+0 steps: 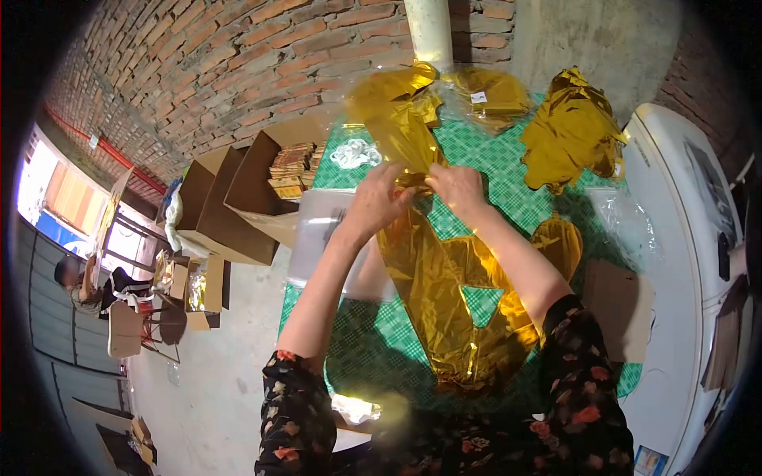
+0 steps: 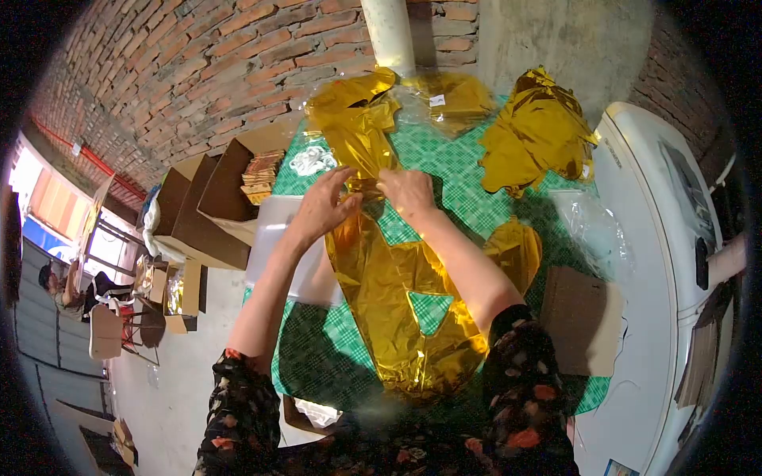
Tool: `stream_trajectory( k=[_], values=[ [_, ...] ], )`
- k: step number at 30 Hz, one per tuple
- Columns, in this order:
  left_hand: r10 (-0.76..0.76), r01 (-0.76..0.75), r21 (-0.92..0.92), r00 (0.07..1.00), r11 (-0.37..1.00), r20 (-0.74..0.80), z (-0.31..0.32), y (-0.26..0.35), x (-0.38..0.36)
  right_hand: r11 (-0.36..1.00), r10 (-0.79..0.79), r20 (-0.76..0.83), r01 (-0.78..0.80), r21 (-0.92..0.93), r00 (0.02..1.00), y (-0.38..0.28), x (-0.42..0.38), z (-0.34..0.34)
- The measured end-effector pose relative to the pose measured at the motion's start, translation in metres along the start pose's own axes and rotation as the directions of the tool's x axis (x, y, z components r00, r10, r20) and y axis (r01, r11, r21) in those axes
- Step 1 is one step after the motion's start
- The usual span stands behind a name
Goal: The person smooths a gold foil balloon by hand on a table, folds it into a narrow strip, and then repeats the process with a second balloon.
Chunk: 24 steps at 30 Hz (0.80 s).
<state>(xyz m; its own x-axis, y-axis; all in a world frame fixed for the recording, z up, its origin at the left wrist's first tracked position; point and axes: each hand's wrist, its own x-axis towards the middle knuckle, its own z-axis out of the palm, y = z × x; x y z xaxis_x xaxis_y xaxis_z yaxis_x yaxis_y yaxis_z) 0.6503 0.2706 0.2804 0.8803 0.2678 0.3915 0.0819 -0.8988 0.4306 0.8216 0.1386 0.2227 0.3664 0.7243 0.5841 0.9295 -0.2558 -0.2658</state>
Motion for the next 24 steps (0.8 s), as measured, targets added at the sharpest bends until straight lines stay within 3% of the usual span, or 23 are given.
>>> stream_trajectory(
  k=[2,8,11,14,18,24],
  values=[
    [-0.11,0.114,-0.012,0.98,0.993,0.166,0.0,0.002,0.011,0.998,0.06,0.01,-0.06,0.019,0.998,-0.003,0.002,-0.004],
    [-0.212,0.2,-0.177,0.976,0.964,-0.049,0.03,-0.012,0.011,0.984,0.173,0.06,-0.175,0.03,0.983,0.001,0.01,-0.007],
    [-0.19,0.167,-0.185,0.975,0.968,-0.113,0.036,-0.012,0.011,0.983,0.184,0.068,-0.185,0.012,0.981,0.001,0.012,-0.005],
    [-0.202,0.195,-0.198,0.979,0.961,-0.018,0.035,-0.013,0.012,0.97,0.24,0.116,-0.241,-0.001,0.964,-0.003,0.015,-0.01],
    [-0.14,0.134,-0.092,0.988,0.987,-0.061,0.039,-0.014,0.011,0.978,0.206,0.145,-0.2,-0.057,0.968,0.002,0.015,-0.007],
    [-0.102,0.103,-0.004,0.986,0.995,-0.135,0.054,-0.028,0.006,0.959,0.28,0.115,-0.282,0.002,0.953,-0.006,0.016,-0.009]
  ],
)
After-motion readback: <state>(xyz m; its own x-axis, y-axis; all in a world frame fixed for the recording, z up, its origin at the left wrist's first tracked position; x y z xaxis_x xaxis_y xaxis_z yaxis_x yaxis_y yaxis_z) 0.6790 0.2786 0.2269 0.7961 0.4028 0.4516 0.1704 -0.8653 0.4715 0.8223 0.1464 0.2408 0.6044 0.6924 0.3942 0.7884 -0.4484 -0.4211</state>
